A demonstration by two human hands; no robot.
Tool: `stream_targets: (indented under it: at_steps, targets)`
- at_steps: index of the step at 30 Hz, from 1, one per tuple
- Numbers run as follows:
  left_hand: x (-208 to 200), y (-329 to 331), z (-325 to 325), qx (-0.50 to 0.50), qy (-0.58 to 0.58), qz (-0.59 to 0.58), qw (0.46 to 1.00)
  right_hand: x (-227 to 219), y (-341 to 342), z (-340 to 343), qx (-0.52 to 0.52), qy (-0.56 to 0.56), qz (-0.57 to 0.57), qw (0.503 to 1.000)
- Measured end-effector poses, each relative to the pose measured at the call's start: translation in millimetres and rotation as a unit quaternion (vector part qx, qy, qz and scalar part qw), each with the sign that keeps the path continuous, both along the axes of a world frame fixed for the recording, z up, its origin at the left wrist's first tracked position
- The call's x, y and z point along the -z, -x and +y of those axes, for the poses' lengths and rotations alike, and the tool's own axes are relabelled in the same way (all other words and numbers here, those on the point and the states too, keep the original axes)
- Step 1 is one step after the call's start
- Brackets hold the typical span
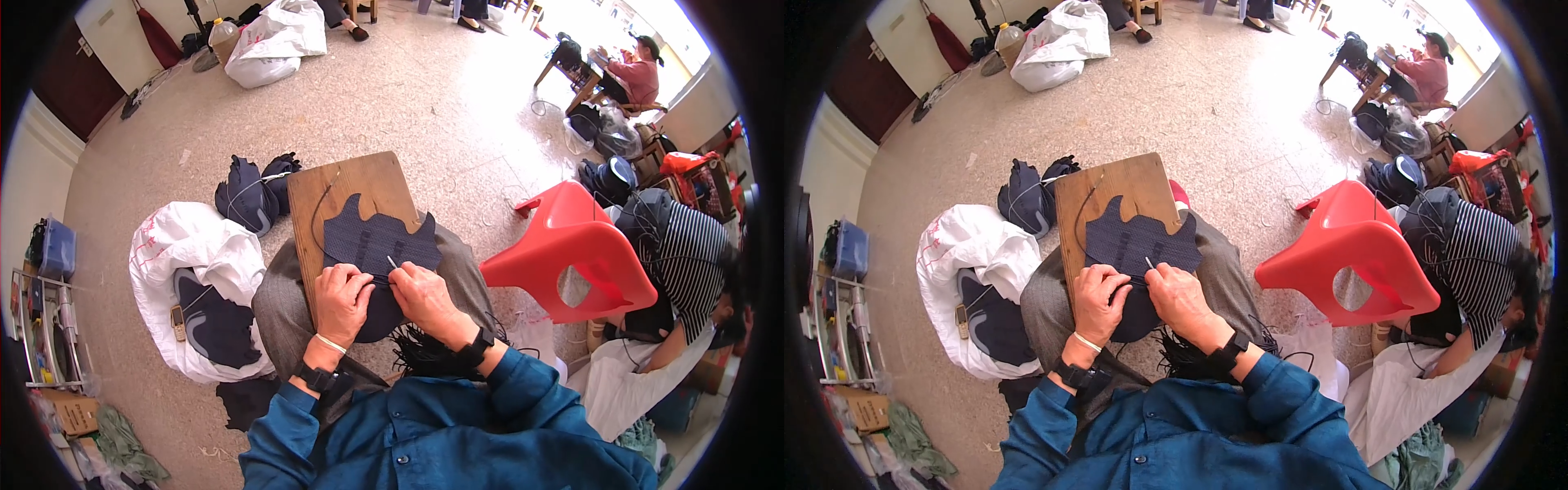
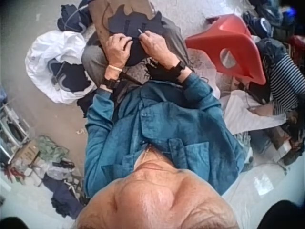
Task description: The recorder is manually lacing or stitching a dark blue shoe upper component using a needle and thread on a wooden board placed on their lap.
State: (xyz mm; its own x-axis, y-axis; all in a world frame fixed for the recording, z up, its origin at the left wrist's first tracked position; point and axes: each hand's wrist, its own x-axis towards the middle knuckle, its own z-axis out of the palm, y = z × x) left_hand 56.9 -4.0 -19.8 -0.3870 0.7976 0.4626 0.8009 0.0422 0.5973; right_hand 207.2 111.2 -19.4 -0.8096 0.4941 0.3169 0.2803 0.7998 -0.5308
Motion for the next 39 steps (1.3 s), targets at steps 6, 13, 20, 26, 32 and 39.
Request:
stream_targets:
  at_steps: [6,13,20,26,32,39]
  targets:
    - [5,-6,3,-0.015,-0.016,-0.013,1.0,-3,4,5,-0.041,-0.064,-0.085,0.993]
    - [15,-22,-17,0.0,0.001,0.013,1.0,-6,4,7,-0.081,-0.116,-0.133,0.981]
    - [19,-27,-21,0.024,0.03,0.061,0.997,6,6,9,-0.078,-0.139,-0.095,0.983]
    - [20,-29,-21,0.008,0.023,0.054,0.998,2,9,13,-0.088,-0.132,-0.11,0.981]
    - [20,-29,-21,0.001,0.023,0.056,0.998,4,10,8,-0.082,-0.139,-0.093,0.983]
    - [15,-30,-20,0.002,0.022,0.05,0.998,-2,9,9,-0.087,-0.128,-0.093,0.983]
